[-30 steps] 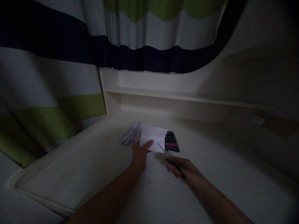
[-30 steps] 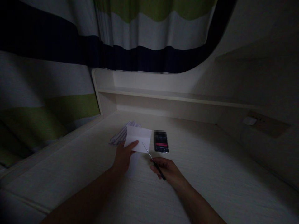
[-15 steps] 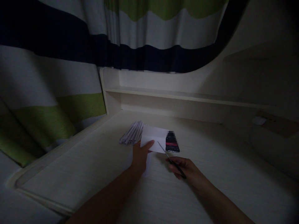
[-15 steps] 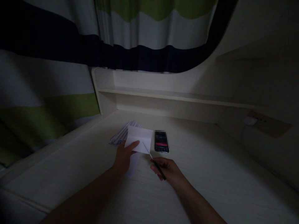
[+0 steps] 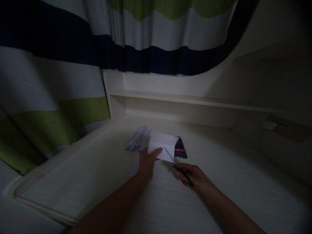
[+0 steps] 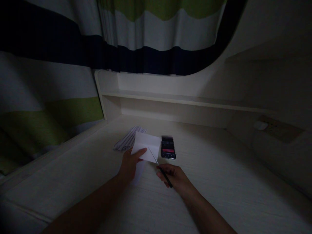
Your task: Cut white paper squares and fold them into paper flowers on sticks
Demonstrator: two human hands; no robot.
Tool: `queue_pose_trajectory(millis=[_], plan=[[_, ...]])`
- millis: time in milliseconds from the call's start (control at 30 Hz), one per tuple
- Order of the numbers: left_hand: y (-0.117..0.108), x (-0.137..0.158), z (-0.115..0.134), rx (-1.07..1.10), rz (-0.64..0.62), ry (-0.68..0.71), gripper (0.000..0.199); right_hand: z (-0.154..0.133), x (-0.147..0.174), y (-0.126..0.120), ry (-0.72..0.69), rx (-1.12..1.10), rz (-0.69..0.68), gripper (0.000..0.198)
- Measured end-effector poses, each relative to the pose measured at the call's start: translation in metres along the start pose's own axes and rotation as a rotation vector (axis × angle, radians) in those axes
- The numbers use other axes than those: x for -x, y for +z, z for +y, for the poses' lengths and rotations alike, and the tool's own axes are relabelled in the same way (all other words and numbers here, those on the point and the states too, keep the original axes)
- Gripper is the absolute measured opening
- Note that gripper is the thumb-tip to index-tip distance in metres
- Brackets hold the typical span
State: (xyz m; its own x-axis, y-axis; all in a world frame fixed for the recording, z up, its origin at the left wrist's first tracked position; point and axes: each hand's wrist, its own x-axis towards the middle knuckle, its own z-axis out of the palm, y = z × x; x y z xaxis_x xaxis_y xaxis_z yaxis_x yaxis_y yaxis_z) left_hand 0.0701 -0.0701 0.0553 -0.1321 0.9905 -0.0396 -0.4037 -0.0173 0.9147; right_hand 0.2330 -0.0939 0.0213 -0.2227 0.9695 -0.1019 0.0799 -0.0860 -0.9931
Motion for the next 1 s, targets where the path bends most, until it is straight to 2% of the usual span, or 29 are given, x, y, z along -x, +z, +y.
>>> queue_pose_trajectory(millis=[167, 833, 1000], plan=[[0.0, 0.001, 0.002, -0.007, 0.005, -0.005, 0.031, 0.002, -0.001, 0.0, -0.028, -0.039, 0.008, 0.032], [-0.004, -0.006, -0.009, 0.041, -0.018, -0.023, 0.037, 0.001, -0.001, 0.004, 0.008, -0.041, 0.06, 0.031], [-0.001, -0.001, 0.003, 0.102, 0.033, 0.009, 0.032, -0.004, 0.001, 0.006, 0.003, 0.014, -0.003, 0.036]])
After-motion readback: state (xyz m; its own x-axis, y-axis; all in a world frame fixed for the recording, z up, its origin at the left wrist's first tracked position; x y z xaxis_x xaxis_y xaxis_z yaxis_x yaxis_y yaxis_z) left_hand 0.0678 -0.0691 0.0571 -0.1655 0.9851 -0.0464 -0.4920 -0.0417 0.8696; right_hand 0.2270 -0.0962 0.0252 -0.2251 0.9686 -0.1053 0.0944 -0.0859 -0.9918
